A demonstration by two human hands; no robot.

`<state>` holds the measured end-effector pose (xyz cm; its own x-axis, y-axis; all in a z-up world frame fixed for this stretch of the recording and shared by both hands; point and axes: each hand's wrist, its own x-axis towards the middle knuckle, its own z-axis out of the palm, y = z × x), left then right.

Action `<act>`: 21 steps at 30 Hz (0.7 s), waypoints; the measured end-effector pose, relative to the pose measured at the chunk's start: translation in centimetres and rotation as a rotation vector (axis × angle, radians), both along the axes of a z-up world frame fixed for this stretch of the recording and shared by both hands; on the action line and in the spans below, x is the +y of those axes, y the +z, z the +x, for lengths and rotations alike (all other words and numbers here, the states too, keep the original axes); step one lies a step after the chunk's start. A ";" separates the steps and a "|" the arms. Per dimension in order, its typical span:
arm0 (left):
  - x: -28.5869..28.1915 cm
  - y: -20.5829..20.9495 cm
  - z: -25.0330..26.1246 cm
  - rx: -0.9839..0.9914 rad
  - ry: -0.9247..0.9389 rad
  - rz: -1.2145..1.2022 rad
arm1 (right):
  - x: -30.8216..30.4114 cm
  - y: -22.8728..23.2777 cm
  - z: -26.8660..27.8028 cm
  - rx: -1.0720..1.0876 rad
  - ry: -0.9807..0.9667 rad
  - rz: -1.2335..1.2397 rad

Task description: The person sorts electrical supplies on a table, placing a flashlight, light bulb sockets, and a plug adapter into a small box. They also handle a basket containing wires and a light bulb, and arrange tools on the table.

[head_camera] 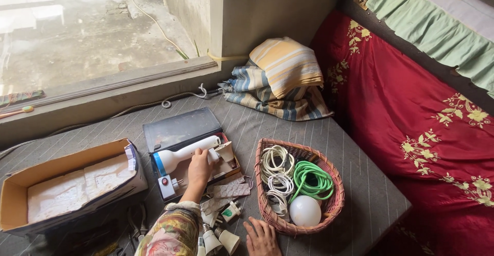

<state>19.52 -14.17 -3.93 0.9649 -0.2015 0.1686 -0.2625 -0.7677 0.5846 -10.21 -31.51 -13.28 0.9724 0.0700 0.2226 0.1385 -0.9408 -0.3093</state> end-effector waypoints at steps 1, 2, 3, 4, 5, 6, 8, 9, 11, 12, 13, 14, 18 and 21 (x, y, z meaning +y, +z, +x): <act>-0.3 0.0 0.0 0.000 0.003 -0.016 | -0.1 -0.6 0.0 -0.027 0.006 -0.010; -0.5 0.0 0.0 0.000 0.001 -0.017 | -0.2 -0.7 0.1 -0.027 0.004 -0.011; -0.7 0.1 -0.1 0.003 0.003 -0.031 | -0.2 -0.8 0.1 -0.042 0.009 -0.015; -0.9 0.2 -0.1 0.005 0.006 -0.045 | -0.3 -0.9 0.1 -0.057 0.015 -0.019; -1.1 0.1 -0.2 0.007 0.004 -0.046 | -0.3 -0.6 0.0 -0.055 0.013 -0.020; -1.2 -0.1 -0.3 -0.002 0.018 -0.060 | -0.2 -0.3 0.0 -0.047 0.014 -0.014; -1.3 0.5 -0.9 -0.009 0.033 -0.072 | -0.1 0.2 -0.1 -0.036 0.015 -0.006; -1.3 1.3 -1.2 -0.021 0.044 -0.064 | -0.1 0.5 -0.1 -0.039 0.015 -0.003; -1.4 2.8 -1.9 -0.032 0.056 -0.056 | 0.0 0.8 0.0 -0.041 0.017 0.001; -1.5 3.6 -2.1 -0.067 0.058 -0.042 | 0.0 0.9 0.0 -0.029 0.016 0.007; -1.7 4.4 -2.3 -0.101 0.059 -0.029 | 0.0 0.9 0.0 -0.016 0.015 0.013; -1.9 4.4 -2.3 -0.100 0.059 -0.029 | 0.1 0.9 -0.1 -0.015 0.016 0.013; -3.2 3.2 -1.2 -0.060 0.073 -0.160 | 0.2 1.0 -0.1 0.050 0.005 0.031; -3.7 2.8 -0.4 0.037 0.040 -0.284 | 0.0 0.8 0.0 0.091 0.001 0.041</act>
